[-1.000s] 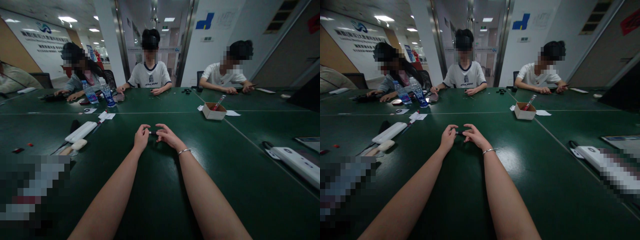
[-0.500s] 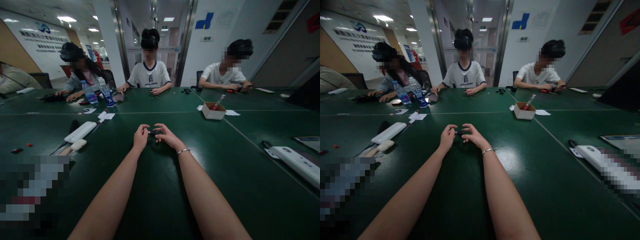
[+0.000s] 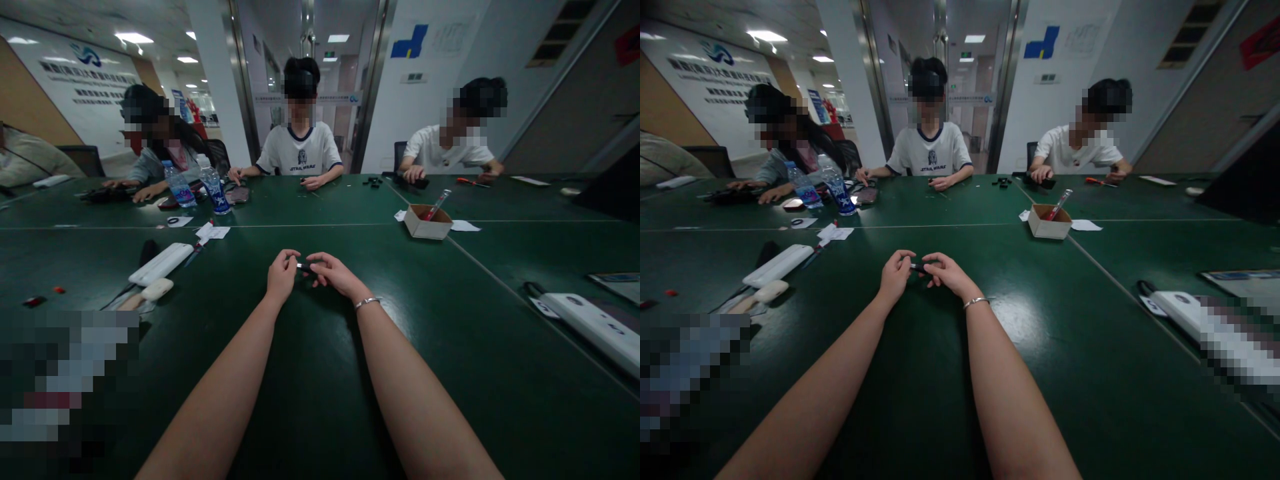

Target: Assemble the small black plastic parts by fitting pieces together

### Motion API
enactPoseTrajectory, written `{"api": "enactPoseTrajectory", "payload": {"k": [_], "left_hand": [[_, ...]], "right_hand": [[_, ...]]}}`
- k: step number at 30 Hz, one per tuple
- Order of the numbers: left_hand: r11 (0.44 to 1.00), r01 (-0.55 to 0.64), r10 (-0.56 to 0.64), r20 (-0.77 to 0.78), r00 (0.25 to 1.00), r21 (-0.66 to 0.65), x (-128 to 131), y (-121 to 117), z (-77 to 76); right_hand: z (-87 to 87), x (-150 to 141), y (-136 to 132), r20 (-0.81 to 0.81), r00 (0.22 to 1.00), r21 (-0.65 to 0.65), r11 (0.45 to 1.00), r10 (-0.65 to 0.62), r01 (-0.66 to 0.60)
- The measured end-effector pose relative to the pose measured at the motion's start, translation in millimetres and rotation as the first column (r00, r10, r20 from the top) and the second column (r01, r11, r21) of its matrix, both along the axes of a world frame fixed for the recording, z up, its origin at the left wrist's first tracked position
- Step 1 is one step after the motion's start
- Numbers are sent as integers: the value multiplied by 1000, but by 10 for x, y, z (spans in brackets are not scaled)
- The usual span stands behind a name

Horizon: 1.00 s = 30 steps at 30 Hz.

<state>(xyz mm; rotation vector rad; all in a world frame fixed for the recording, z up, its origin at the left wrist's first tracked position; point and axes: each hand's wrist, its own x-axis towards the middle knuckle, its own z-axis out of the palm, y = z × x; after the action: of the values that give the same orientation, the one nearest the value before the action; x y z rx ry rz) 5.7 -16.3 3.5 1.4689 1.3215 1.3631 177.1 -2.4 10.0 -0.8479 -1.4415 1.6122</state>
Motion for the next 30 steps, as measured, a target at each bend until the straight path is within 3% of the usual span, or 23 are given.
{"api": "enactPoseTrajectory", "payload": {"k": [3,7,11,16,21,25,28,30], "left_hand": [[1000,19,-18,48,999,-14,9,21,-2],[1000,-26,26,25,999,-2,8,32,-3],[1000,-25,25,-37,999,10,4,38,-31],[997,70,-71,-93,993,-13,6,68,-80],[989,143,-144,-31,989,-35,28,34,-77],[972,217,-221,-32,975,-92,50,-323,38],[937,286,-313,-118,942,-203,-60,-871,243],[918,341,-385,-254,887,-200,-262,-1302,427]], "right_hand": [[-21,15,17,8,1000,27,1000,3,-3],[-80,-40,33,136,991,97,995,-6,-7],[-169,-167,28,282,940,226,965,-194,131],[-165,-239,-41,328,858,458,861,-394,221],[-120,-257,-128,308,892,328,917,-332,228],[-83,-208,-252,253,921,235,943,-295,237],[15,15,-499,250,943,202,964,-221,172],[136,289,-759,321,934,155,982,-156,111]]}}
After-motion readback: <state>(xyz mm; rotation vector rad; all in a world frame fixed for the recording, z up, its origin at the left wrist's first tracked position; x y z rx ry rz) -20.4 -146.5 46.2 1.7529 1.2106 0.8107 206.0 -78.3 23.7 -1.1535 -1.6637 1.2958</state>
